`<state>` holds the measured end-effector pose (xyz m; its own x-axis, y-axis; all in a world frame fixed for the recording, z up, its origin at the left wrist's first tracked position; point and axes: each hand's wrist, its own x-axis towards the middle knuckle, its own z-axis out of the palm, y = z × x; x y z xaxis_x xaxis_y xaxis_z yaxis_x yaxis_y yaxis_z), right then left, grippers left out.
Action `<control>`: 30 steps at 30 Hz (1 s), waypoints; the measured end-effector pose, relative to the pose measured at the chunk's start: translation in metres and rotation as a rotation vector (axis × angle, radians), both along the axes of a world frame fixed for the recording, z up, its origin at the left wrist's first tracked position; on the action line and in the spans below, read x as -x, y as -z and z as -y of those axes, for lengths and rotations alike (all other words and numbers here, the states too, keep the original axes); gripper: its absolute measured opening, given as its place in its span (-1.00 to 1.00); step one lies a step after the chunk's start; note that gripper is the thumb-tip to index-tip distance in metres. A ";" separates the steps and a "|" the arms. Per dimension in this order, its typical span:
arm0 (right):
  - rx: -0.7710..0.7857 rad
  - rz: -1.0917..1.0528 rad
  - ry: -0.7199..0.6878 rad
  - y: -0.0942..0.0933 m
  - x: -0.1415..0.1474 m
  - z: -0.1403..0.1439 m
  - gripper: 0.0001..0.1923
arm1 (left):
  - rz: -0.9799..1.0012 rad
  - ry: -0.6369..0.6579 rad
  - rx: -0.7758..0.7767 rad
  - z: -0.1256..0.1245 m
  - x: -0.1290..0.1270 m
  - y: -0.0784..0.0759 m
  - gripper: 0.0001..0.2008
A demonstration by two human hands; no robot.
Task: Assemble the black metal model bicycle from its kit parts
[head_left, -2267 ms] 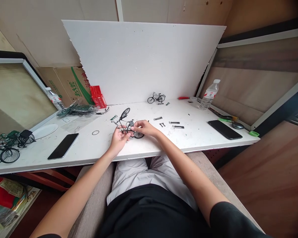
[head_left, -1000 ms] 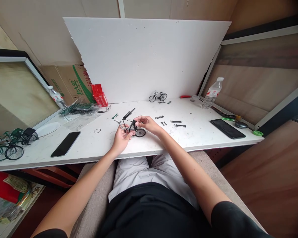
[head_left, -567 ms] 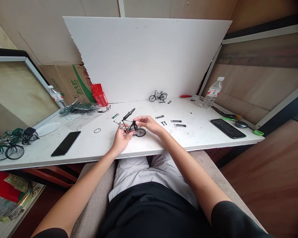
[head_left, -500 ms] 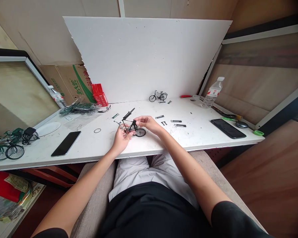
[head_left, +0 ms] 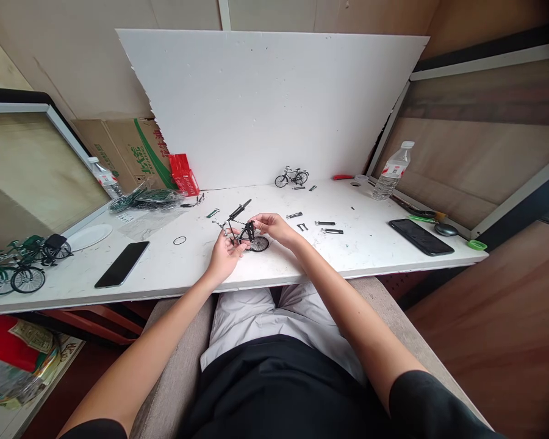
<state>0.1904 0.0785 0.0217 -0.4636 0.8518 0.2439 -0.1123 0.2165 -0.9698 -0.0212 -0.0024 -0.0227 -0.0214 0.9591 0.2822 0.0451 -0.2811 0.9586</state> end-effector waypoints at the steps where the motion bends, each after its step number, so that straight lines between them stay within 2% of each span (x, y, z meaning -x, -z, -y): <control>1: -0.009 0.002 -0.007 0.000 0.000 0.000 -0.48 | 0.002 -0.002 0.002 0.000 0.000 0.000 -0.42; 10: -0.036 0.016 -0.046 -0.002 -0.001 0.001 -0.55 | 0.050 -0.020 0.036 0.002 -0.002 -0.007 -0.36; 16: -0.052 -0.037 -0.048 0.002 0.004 0.000 -0.50 | 0.100 -0.037 0.057 0.003 -0.002 -0.011 -0.33; 24: -0.135 -0.010 0.087 0.012 0.009 -0.004 -0.46 | 0.108 -0.023 0.078 0.004 -0.003 -0.012 -0.33; 30: -0.174 0.019 0.122 0.008 0.008 -0.001 -0.45 | 0.092 -0.011 0.101 0.007 -0.004 -0.015 -0.32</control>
<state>0.1819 0.0792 0.0138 -0.3655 0.8478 0.3841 -0.0569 0.3916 -0.9184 -0.0175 -0.0091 -0.0079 -0.0531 0.9822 0.1801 -0.0418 -0.1824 0.9823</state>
